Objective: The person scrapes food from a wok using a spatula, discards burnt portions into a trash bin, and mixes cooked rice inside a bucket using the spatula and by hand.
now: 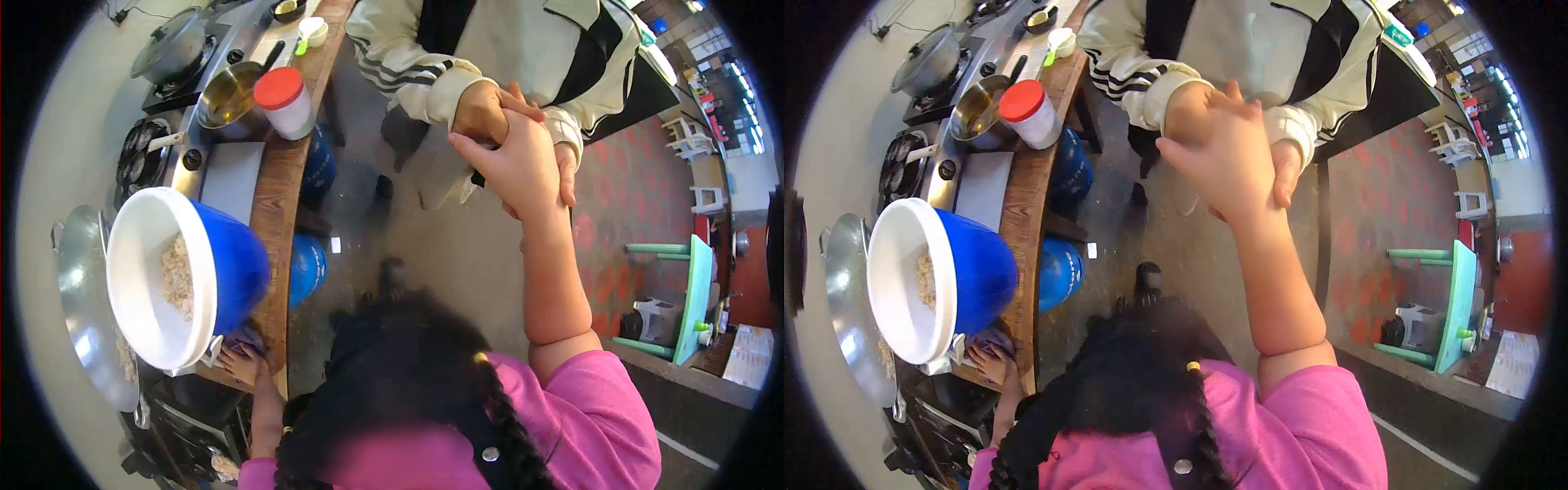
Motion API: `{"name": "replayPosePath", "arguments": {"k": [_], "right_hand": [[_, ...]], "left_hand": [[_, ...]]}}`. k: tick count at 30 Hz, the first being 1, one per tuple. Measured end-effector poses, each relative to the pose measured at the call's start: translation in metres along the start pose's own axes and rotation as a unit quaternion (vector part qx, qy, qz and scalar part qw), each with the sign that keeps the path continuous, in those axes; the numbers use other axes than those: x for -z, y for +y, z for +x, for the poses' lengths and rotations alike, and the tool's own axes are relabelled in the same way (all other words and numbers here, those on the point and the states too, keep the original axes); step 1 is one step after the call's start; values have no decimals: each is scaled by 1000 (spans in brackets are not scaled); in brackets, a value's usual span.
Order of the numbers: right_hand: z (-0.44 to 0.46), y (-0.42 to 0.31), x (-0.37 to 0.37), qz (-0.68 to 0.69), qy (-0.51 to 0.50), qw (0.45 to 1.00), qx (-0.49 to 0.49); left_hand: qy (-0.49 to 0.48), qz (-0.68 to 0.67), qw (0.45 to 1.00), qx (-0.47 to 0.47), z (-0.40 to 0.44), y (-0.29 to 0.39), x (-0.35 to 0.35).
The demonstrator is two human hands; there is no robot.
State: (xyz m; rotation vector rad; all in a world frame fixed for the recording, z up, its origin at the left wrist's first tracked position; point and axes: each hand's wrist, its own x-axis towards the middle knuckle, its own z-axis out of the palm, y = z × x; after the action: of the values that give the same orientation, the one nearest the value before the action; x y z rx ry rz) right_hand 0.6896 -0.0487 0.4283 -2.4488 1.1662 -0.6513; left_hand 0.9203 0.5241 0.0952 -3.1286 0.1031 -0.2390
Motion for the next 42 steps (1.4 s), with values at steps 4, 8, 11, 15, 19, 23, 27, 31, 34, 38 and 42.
{"name": "replayPosePath", "arguments": {"k": [4,8,11,15,19,23,27,31,34,38,42], "right_hand": [[-12,-14,-4,-97,1,993,65],[-38,-50,-13,-252,-52,966,2],[-46,-58,-20,-290,-108,951,-17],[-47,-47,-21,-351,-123,927,-36],[-47,-36,-21,-359,-94,926,-65],[-52,-26,-25,-364,-90,926,-45],[-53,-25,-29,-379,-93,918,-70],[-48,-22,-22,-369,-87,921,-87],[-48,-19,-23,-384,-97,914,-87],[-45,-7,-41,-446,-159,881,-1],[-62,5,-93,-429,-266,860,-80]], "left_hand": [[25,9,999,-29,2,-17,-19],[12,17,1000,-17,1,-15,-15],[25,-4,1000,-5,-1,-9,-3],[12,-20,1000,-9,-2,-3,8],[15,-26,999,-12,1,-5,6],[6,-28,1000,-5,0,0,15],[9,-33,999,-12,0,-3,12],[22,-34,999,-12,-1,-5,3],[26,-19,999,-7,-1,-4,1],[24,-35,999,-15,3,-5,0],[-3,-25,1000,2,3,1,19]]}}
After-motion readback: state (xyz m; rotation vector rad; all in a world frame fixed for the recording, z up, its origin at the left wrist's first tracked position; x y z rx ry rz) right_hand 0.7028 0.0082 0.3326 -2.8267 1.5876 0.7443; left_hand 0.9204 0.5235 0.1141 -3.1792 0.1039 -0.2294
